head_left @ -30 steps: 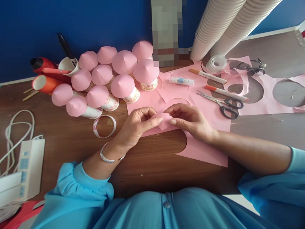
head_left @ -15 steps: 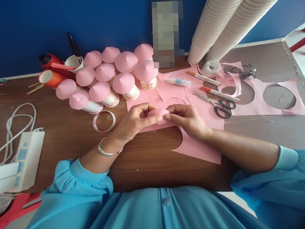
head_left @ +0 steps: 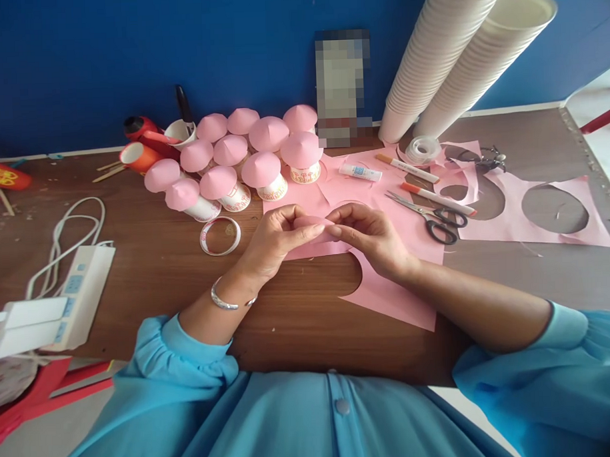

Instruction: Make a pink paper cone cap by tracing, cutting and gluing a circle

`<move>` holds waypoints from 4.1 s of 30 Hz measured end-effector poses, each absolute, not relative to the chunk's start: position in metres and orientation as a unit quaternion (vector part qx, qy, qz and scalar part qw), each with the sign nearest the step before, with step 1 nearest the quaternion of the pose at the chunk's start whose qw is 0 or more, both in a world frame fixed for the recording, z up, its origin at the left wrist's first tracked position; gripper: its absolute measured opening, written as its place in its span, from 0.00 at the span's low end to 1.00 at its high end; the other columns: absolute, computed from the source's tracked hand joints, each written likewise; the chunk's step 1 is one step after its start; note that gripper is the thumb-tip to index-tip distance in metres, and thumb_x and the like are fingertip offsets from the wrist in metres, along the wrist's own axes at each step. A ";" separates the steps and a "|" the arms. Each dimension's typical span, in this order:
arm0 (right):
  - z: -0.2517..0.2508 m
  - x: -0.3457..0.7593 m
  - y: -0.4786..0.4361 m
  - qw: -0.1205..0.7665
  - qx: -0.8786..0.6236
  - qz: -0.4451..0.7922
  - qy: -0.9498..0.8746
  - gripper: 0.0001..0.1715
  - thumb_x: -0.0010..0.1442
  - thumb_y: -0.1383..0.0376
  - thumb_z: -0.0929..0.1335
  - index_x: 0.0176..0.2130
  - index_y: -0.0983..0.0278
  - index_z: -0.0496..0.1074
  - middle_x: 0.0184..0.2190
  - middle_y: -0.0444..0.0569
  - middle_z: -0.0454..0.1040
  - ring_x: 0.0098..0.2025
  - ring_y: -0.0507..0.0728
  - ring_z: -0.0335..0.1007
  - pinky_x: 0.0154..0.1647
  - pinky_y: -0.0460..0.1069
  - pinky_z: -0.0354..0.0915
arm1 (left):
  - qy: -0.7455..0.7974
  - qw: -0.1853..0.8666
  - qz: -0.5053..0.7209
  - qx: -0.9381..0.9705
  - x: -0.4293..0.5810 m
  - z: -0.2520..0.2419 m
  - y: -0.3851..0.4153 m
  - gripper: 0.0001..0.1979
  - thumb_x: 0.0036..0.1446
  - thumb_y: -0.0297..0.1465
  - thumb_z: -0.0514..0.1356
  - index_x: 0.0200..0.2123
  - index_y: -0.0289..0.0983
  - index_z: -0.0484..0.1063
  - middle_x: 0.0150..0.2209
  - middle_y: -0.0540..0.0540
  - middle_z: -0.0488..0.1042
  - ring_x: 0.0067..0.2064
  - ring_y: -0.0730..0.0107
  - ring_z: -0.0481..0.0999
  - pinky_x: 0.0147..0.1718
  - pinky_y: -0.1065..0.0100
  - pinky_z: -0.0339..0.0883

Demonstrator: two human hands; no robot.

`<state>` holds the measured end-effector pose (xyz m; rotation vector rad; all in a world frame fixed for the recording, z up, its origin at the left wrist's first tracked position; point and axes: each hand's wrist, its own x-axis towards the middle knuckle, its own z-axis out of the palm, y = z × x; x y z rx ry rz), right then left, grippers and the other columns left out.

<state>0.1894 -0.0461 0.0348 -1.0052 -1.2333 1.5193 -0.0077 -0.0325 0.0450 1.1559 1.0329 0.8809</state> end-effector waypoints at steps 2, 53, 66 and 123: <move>0.033 0.190 -0.044 0.450 -0.414 0.620 -0.492 0.19 0.54 0.50 0.80 0.32 0.61 0.79 0.30 0.45 0.78 0.34 0.54 0.71 0.39 0.50 0.67 | 0.436 0.636 0.393 0.500 -0.010 0.042 -0.031 0.15 0.51 0.38 0.75 0.27 0.37 0.74 0.28 0.53 0.69 0.34 0.73 0.66 0.37 0.69 0.63; 0.027 0.183 -0.043 0.403 -0.425 0.703 -0.402 0.23 0.52 0.49 0.80 0.25 0.65 0.76 0.22 0.40 0.68 0.28 0.50 0.56 0.32 0.50 0.51 | 0.381 0.641 0.438 0.502 -0.022 0.030 -0.030 0.15 0.58 0.35 0.68 0.24 0.37 0.69 0.26 0.52 0.62 0.31 0.71 0.58 0.34 0.66 0.54; 0.022 0.185 -0.042 0.362 -0.426 0.737 -0.380 0.23 0.57 0.48 0.78 0.29 0.65 0.75 0.23 0.40 0.67 0.26 0.49 0.56 0.27 0.47 0.51 | 0.408 0.643 0.419 0.496 -0.021 0.029 -0.029 0.17 0.57 0.38 0.69 0.23 0.37 0.67 0.26 0.51 0.61 0.31 0.71 0.58 0.32 0.67 0.55; 0.029 0.198 -0.007 0.409 -0.456 0.643 -0.459 0.36 0.61 0.35 0.70 0.23 0.62 0.66 0.24 0.43 0.63 0.29 0.52 0.58 0.32 0.50 0.58 | 0.422 0.653 0.403 0.483 -0.005 0.030 0.025 0.13 0.57 0.38 0.71 0.28 0.36 0.76 0.25 0.50 0.70 0.30 0.71 0.68 0.31 0.67 0.62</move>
